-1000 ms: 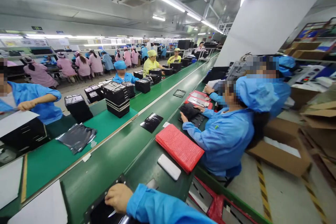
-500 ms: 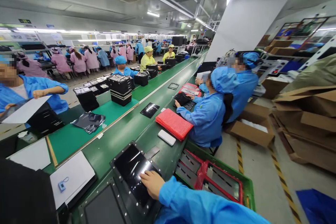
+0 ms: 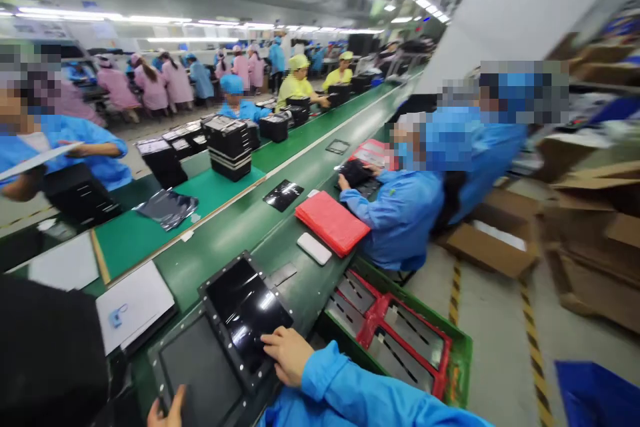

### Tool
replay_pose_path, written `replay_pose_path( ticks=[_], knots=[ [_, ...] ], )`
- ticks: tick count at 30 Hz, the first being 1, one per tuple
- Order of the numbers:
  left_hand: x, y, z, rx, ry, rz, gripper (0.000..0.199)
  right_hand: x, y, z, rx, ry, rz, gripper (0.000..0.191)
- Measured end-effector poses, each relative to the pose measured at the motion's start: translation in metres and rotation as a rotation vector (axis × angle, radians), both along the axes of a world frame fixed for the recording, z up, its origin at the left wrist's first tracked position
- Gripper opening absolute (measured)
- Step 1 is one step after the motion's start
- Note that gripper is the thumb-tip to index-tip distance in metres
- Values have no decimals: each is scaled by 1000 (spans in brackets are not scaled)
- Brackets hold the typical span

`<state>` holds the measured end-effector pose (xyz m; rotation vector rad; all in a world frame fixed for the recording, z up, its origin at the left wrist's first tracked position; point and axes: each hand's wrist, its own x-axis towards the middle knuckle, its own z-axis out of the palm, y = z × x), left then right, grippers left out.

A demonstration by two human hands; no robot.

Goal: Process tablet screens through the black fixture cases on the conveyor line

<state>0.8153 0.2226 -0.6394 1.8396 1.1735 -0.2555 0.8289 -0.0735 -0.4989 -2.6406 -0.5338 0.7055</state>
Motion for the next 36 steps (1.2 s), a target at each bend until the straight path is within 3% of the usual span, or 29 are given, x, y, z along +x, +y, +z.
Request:
replay_pose_path(
  ticks=[4, 8, 9, 11, 12, 14, 17, 26, 28, 31, 33, 34, 36],
  knots=[
    [-12, 4, 39, -235, -236, 109, 62, 31, -5, 7, 210, 102, 7, 50],
    [-20, -46, 103, -236, -257, 40, 56, 57, 6, 0, 577, 495, -49, 69],
    [-22, -66, 121, -191, -299, -65, 56, 61, 10, -1, 704, 638, -67, 77],
    [-23, -112, 151, -54, -402, -429, 54, 65, 13, -4, 909, 819, -195, 80],
    [-21, -136, 162, 10, -425, -652, 56, 66, 11, -5, 964, 839, -307, 78],
    [-16, -176, 174, 142, -387, -940, 60, 71, 2, -7, 984, 790, -543, 76],
    [-7, -206, 172, 304, -262, -1051, 61, 84, -21, -13, 944, 758, -680, 74],
    [18, -210, 153, 374, -143, -1073, 61, 122, -49, -22, 832, 727, -728, 67],
    [18, -218, 146, 389, -142, -1071, 58, 126, -73, -19, 867, 665, -751, 59],
    [15, -219, 136, 402, -178, -1110, 58, 132, -122, -12, 886, 404, -853, 47],
    [15, -193, 132, 419, -223, -1131, 60, 138, -144, -4, 859, 242, -877, 43],
    [16, -168, 132, 444, -232, -1114, 59, 142, -147, 1, 841, 194, -860, 42],
    [18, -95, 133, 525, -194, -996, 55, 146, -132, 14, 821, 174, -764, 41]
  ],
)
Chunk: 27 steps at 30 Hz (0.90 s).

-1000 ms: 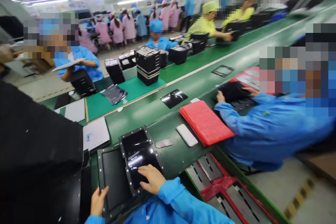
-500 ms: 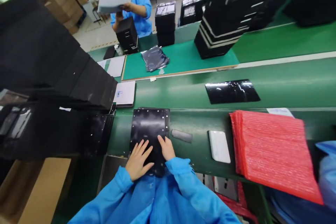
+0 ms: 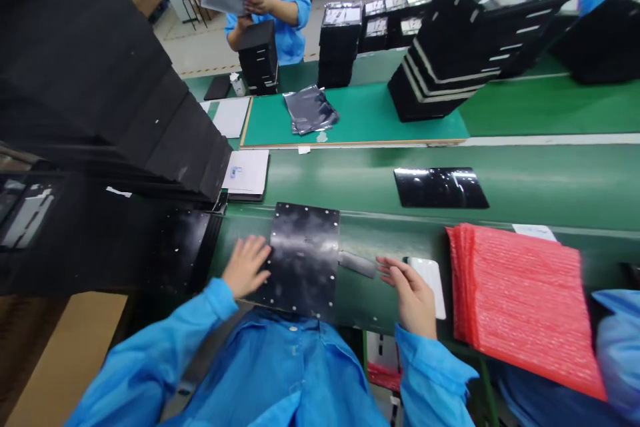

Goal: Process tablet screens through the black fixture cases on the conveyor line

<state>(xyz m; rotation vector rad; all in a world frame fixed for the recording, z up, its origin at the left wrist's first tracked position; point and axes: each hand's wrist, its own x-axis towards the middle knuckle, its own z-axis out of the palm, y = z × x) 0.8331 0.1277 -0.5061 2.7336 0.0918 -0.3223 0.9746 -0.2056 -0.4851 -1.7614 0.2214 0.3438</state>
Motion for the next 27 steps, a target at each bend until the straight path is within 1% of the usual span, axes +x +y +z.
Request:
replay_pose_path(
  ticks=[1, 2, 3, 4, 5, 6, 7, 8, 9, 10, 11, 12, 13, 14, 15, 16, 18, 20, 21, 23, 25, 27],
  knots=[
    [0, 44, 1, 43, -6, 114, 51, 0, 18, 6, 6, -5, 76, 41],
    [-3, 89, 2, 68, 1, 236, 49, -3, 42, 10, 22, 1, 170, 41],
    [-8, 132, 2, 62, 25, 371, 46, -9, 71, 12, 45, 16, 274, 42],
    [-16, 169, 0, 43, 52, 564, 43, -17, 105, 11, 72, 39, 384, 42],
    [-27, 197, -4, 38, 72, 775, 43, -28, 141, 6, 100, 74, 494, 42],
    [-42, 215, -10, 43, 88, 961, 44, -42, 179, -3, 126, 117, 602, 43],
    [-58, 224, -17, 64, 96, 1115, 47, -58, 216, -15, 145, 175, 696, 42],
    [-77, 225, -25, 104, 91, 1225, 50, -75, 252, -30, 146, 252, 784, 41],
    [-95, 219, -34, 147, 87, 1290, 54, -92, 284, -46, 106, 336, 846, 40],
    [-113, 211, -42, 182, 86, 1337, 59, -109, 313, -62, 25, 403, 857, 41],
    [-129, 202, -49, 196, 91, 1383, 62, -123, 337, -77, -19, 424, 852, 43],
    [-142, 194, -55, 176, 96, 1409, 66, -136, 356, -89, -63, 444, 844, 45],
    [-152, 188, -60, 109, 103, 1416, 67, -145, 370, -98, -97, 449, 832, 46],
    [-158, 185, -64, -3, 111, 1409, 68, -152, 378, -104, -116, 447, 825, 45],
    [-161, 183, -67, -142, 117, 1397, 68, -156, 381, -107, -133, 444, 822, 43],
    [-161, 182, -68, -284, 110, 1389, 66, -157, 378, -106, -147, 439, 821, 41],
    [-153, 173, -67, -549, 77, 1394, 63, -155, 356, -97, -164, 393, 806, 37],
    [-137, 154, -63, -772, 44, 1362, 59, -146, 315, -82, -181, 283, 744, 38],
    [-127, 141, -59, -880, 39, 1312, 57, -141, 290, -73, -192, 209, 688, 41],
    [-101, 109, -50, -1073, 58, 1174, 55, -127, 236, -54, -222, 116, 538, 49],
    [-71, 78, -41, -1210, 74, 1036, 52, -112, 187, -38, -208, 100, 396, 55],
    [-38, 50, -33, -1300, 77, 935, 50, -97, 148, -24, -171, 110, 297, 57]
  ],
)
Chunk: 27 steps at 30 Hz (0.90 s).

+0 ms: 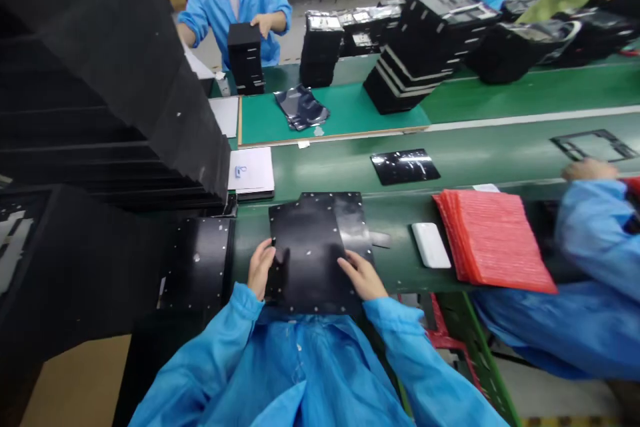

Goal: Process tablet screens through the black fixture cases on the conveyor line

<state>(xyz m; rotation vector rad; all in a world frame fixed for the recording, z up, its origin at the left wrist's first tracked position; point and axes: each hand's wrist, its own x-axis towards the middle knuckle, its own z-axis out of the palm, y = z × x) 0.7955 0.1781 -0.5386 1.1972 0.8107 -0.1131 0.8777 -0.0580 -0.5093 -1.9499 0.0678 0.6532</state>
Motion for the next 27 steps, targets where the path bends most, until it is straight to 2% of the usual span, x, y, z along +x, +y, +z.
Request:
replay_pose_path(
  ticks=[2, 4, 5, 7, 9, 11, 13, 15, 17, 19, 21, 24, 27],
  knots=[
    [31, -21, 6, -35, -34, -36, 49, 14, -30, 8, 23, 1, -52, 59],
    [56, -37, 11, 1, -33, -82, 48, 26, -55, 11, 13, -35, -76, 62],
    [65, -44, 14, 73, -33, -109, 47, 32, -68, 11, -11, -72, -82, 62],
    [77, -58, 20, 340, -58, -165, 44, 45, -93, 4, -85, -174, -89, 61],
    [82, -75, 30, 666, -118, -248, 41, 59, -117, -11, -174, -281, -69, 60],
    [84, -99, 41, 884, -191, -399, 41, 73, -135, -35, -273, -358, 10, 66],
    [85, -127, 49, 969, -245, -590, 42, 84, -146, -64, -397, -386, 128, 69],
    [88, -156, 52, 1033, -233, -740, 48, 89, -152, -88, -492, -392, 228, 60],
    [93, -180, 49, 1124, -146, -826, 57, 93, -155, -99, -525, -401, 261, 51],
    [96, -196, 44, 1229, -42, -879, 67, 98, -156, -92, -518, -438, 287, 50],
    [98, -205, 39, 1324, 26, -919, 75, 108, -152, -70, -519, -487, 399, 50],
    [99, -210, 37, 1402, 63, -976, 92, 128, -139, -29, -560, -513, 712, 46],
    [102, -217, 38, 1421, 66, -1027, 104, 144, -127, -3, -587, -456, 992, 38]
  ],
)
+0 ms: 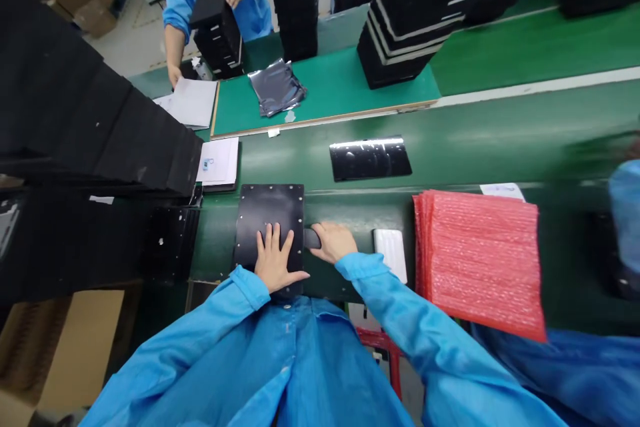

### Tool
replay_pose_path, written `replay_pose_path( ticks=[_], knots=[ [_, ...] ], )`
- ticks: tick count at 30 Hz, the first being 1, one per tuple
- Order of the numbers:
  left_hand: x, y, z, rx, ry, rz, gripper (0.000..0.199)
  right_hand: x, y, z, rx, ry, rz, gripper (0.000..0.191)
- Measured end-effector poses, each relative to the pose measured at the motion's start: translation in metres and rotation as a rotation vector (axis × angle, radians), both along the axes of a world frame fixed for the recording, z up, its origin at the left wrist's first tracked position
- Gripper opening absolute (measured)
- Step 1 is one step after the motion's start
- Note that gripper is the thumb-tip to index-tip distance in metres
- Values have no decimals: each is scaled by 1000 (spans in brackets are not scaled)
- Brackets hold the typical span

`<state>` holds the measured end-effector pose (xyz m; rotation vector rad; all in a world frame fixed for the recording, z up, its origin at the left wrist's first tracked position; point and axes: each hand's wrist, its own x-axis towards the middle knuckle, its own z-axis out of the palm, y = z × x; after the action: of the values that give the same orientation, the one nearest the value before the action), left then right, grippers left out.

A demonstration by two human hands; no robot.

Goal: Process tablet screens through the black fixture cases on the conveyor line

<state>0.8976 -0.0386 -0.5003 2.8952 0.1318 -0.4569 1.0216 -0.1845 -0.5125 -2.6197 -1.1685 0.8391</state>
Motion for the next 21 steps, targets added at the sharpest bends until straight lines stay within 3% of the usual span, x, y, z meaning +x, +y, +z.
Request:
replay_pose_path(
  ticks=[2, 7, 12, 18, 21],
  knots=[
    [2, -5, 1, 14, 0, -1, 106, 7, 1, 7, -59, 63, 73, 33],
    [2, -9, 2, -9, -1, 19, 101, 20, -6, 15, -203, 55, -92, 37],
    [-1, -2, 1, -18, 48, 14, 106, 21, 11, 29, -194, 81, 88, 28],
    [-4, -8, 1, -44, 20, 60, 119, 16, 29, 36, -174, 79, 174, 33],
    [-2, -22, -1, -66, -27, 174, 106, 14, 29, 34, -107, 32, 191, 32]
  ],
)
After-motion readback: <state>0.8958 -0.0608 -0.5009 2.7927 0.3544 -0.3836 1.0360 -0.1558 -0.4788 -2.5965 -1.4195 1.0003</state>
